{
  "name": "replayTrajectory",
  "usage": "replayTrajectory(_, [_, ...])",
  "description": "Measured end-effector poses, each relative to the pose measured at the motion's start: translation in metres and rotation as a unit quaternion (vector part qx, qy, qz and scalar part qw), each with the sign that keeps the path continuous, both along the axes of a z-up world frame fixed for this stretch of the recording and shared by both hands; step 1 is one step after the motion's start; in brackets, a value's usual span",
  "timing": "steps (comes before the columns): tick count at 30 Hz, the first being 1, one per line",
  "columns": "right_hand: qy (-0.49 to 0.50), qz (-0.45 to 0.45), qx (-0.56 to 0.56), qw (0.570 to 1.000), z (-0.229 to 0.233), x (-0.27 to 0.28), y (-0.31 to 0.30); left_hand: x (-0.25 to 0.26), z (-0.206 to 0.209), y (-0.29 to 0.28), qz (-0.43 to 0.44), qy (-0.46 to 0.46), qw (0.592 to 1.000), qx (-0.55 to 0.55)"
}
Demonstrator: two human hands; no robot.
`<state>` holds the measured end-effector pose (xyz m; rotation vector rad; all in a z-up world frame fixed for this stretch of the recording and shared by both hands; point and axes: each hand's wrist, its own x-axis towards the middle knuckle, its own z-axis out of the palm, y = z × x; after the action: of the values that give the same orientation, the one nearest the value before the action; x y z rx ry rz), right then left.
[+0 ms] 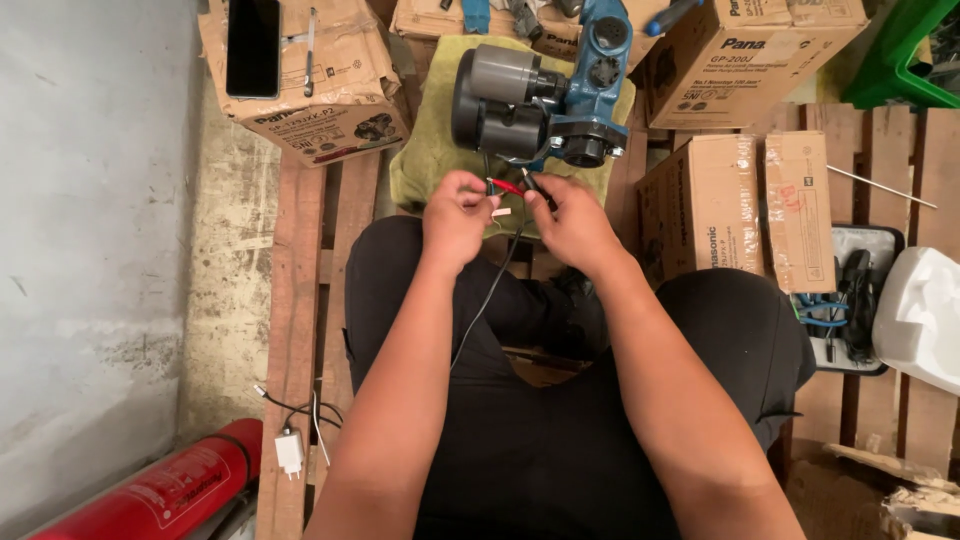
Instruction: Disassembling a water pump using a wrench to remove bolts and then inspecting or repairing internal electrical components and wiring.
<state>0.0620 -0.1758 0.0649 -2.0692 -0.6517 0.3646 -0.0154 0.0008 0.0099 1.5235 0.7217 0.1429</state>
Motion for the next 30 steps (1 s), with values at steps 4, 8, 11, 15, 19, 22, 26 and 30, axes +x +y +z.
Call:
replayTrajectory(4, [-0.036,0.028,-0.037,0.998,0.003,0.000,-0.002,-0.006,0.028,-0.013,-0.064,0.015,0.963,0.263])
replayTrajectory(8, [-0.105,0.094,-0.074,0.987,0.007,0.000,-0.002,-0.010,0.042,-0.013,-0.066,-0.007,0.957,0.282])
replayTrajectory(11, [-0.136,0.109,-0.095,0.980,-0.002,0.001,0.001,-0.009,0.035,-0.010,-0.059,-0.018,0.964,0.257])
replayTrajectory(15, [-0.165,0.105,-0.120,0.973,-0.020,0.001,0.002,-0.003,0.012,-0.005,-0.044,-0.054,0.993,0.098])
replayTrajectory(19, [-0.176,0.091,-0.148,0.969,-0.027,0.000,0.003,-0.006,0.020,-0.006,-0.029,-0.078,0.996,0.022])
replayTrajectory(22, [-0.184,0.079,-0.152,0.968,-0.021,-0.003,0.002,-0.008,0.022,-0.005,-0.029,-0.074,0.996,0.031])
replayTrajectory(26, [-0.192,0.071,-0.151,0.967,-0.023,-0.003,0.003,-0.005,0.019,-0.005,-0.025,-0.080,0.996,0.026])
replayTrajectory(30, [-0.175,0.068,-0.166,0.968,-0.019,-0.005,0.004,-0.005,0.020,-0.005,-0.023,-0.068,0.997,0.034])
